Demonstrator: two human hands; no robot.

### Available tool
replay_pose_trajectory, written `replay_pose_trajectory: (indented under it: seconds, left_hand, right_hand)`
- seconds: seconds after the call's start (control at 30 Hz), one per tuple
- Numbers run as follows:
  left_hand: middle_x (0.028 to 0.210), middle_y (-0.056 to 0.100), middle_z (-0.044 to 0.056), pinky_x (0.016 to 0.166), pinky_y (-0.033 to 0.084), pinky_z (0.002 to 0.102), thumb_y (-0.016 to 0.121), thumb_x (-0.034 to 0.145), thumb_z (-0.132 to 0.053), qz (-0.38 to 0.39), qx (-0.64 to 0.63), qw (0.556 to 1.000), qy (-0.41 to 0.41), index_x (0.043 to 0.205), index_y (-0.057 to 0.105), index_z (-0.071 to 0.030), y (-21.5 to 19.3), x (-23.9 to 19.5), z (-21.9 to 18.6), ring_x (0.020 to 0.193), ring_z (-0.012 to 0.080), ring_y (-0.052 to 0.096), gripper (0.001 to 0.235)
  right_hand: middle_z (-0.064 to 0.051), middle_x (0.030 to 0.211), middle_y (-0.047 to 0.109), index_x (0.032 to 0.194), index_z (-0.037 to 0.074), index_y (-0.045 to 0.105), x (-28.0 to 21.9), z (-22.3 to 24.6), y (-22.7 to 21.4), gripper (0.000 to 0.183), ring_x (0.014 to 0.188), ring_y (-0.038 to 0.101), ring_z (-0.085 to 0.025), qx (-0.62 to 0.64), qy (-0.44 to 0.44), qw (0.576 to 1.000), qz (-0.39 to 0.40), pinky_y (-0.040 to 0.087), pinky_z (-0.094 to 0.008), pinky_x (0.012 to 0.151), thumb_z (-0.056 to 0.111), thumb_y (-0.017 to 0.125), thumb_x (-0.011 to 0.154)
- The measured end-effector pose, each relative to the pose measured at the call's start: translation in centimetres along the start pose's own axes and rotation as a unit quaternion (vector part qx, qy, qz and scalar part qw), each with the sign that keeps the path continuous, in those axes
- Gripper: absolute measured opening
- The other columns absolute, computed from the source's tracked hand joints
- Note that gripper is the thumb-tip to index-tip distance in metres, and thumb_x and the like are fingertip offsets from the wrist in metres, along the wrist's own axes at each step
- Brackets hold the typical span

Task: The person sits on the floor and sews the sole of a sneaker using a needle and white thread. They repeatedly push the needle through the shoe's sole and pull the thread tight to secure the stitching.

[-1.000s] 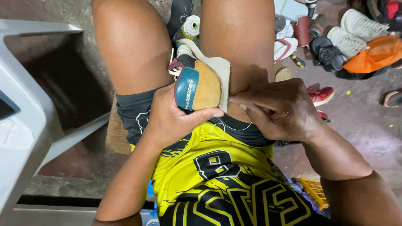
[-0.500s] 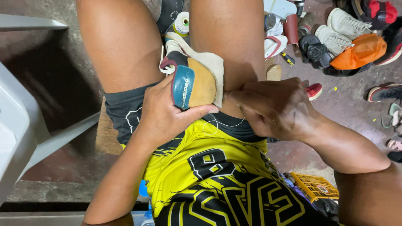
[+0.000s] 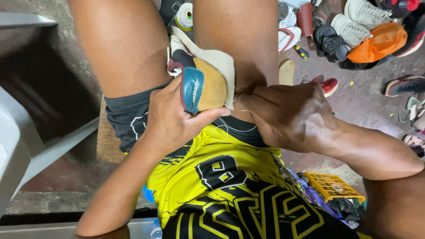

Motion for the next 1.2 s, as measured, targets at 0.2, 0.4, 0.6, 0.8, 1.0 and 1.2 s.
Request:
replay_pose_trajectory:
  seconds: [0.2, 0.4, 0.6, 0.8, 1.0, 1.2]
  left_hand:
    - [0.105, 0.073, 0.012, 0.079, 0.059, 0.036, 0.091, 0.086, -0.032, 0.016, -0.023, 0.999, 0.029, 0.115, 0.066, -0.002, -0.2, 0.5, -0.3, 0.090, 0.0296, 0.075, 0.049]
    - [0.107, 0.071, 0.015, 0.078, 0.058, 0.038, 0.091, 0.085, -0.032, 0.016, 0.002, 0.999, 0.048, 0.115, 0.067, -0.001, -0.1, 0.5, -0.3, 0.089, 0.0329, 0.072, 0.050]
    - [0.109, 0.071, 0.015, 0.085, 0.059, 0.037, 0.090, 0.085, -0.033, 0.008, -0.052, 0.998, 0.029, 0.117, 0.064, 0.000, -1.3, 0.2, -1.3, 0.096, 0.0317, 0.075, 0.053]
    - [0.080, 0.053, 0.010, 0.066, 0.043, 0.035, 0.081, 0.087, -0.017, 0.014, -0.011, 1.000, 0.001, 0.085, 0.059, -0.003, -3.1, -2.3, -0.8, 0.071, 0.0258, 0.053, 0.026]
    - [0.089, 0.054, 0.012, 0.067, 0.043, 0.031, 0.073, 0.107, -0.002, -0.206, 0.151, 0.961, -0.104, 0.098, 0.063, 0.000, -8.7, -6.3, -1.6, 0.075, 0.0212, 0.056, 0.013]
    - [0.111, 0.067, 0.018, 0.086, 0.057, 0.038, 0.060, 0.098, 0.005, -0.129, 0.038, 0.991, -0.019, 0.115, 0.066, 0.000, -6.1, -4.1, -5.7, 0.099, 0.0291, 0.070, 0.018]
  right_hand:
    - [-0.008, 0.088, 0.072, 0.099, 0.006, 0.068, 1.1, -0.7, 0.5, 0.017, 0.066, 0.068, -0.028, 0.053, 0.012, 0.999, 0.002, 0.054, -0.040, 0.056, 0.003, 0.070, 0.083]
    - [-0.010, 0.073, 0.067, 0.099, 0.006, 0.068, 1.6, -0.2, 1.1, 0.009, 0.059, 0.066, -0.028, 0.025, 0.037, 0.999, -0.017, 0.051, -0.042, 0.053, 0.005, 0.071, 0.091]
    - [-0.008, 0.070, 0.067, 0.093, 0.007, 0.069, 1.9, -1.1, 0.0, 0.003, 0.058, 0.067, -0.022, 0.089, 0.054, 0.995, 0.001, 0.051, -0.038, 0.053, 0.005, 0.071, 0.091]
    - [-0.004, 0.073, 0.069, 0.093, 0.004, 0.068, 0.6, -4.2, -0.1, 0.005, 0.055, 0.065, -0.012, 0.236, 0.134, 0.961, 0.053, 0.051, -0.027, 0.052, 0.003, 0.071, 0.090]
    - [-0.002, 0.073, 0.071, 0.094, 0.004, 0.069, 0.0, -6.8, 1.1, 0.009, 0.061, 0.069, -0.008, 0.262, 0.116, 0.955, 0.074, 0.049, -0.024, 0.052, 0.000, 0.074, 0.088]
    - [-0.002, 0.076, 0.071, 0.093, 0.002, 0.069, -1.3, -8.5, 1.8, 0.006, 0.065, 0.067, -0.007, 0.320, 0.131, 0.936, 0.068, 0.050, -0.023, 0.058, 0.000, 0.074, 0.090]
Point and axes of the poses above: each hand's wrist, its own x-axis towards the middle knuckle, its own y-axis out of the palm, z = x × y, the point moved 10 cm from there along x, towards the middle knuckle
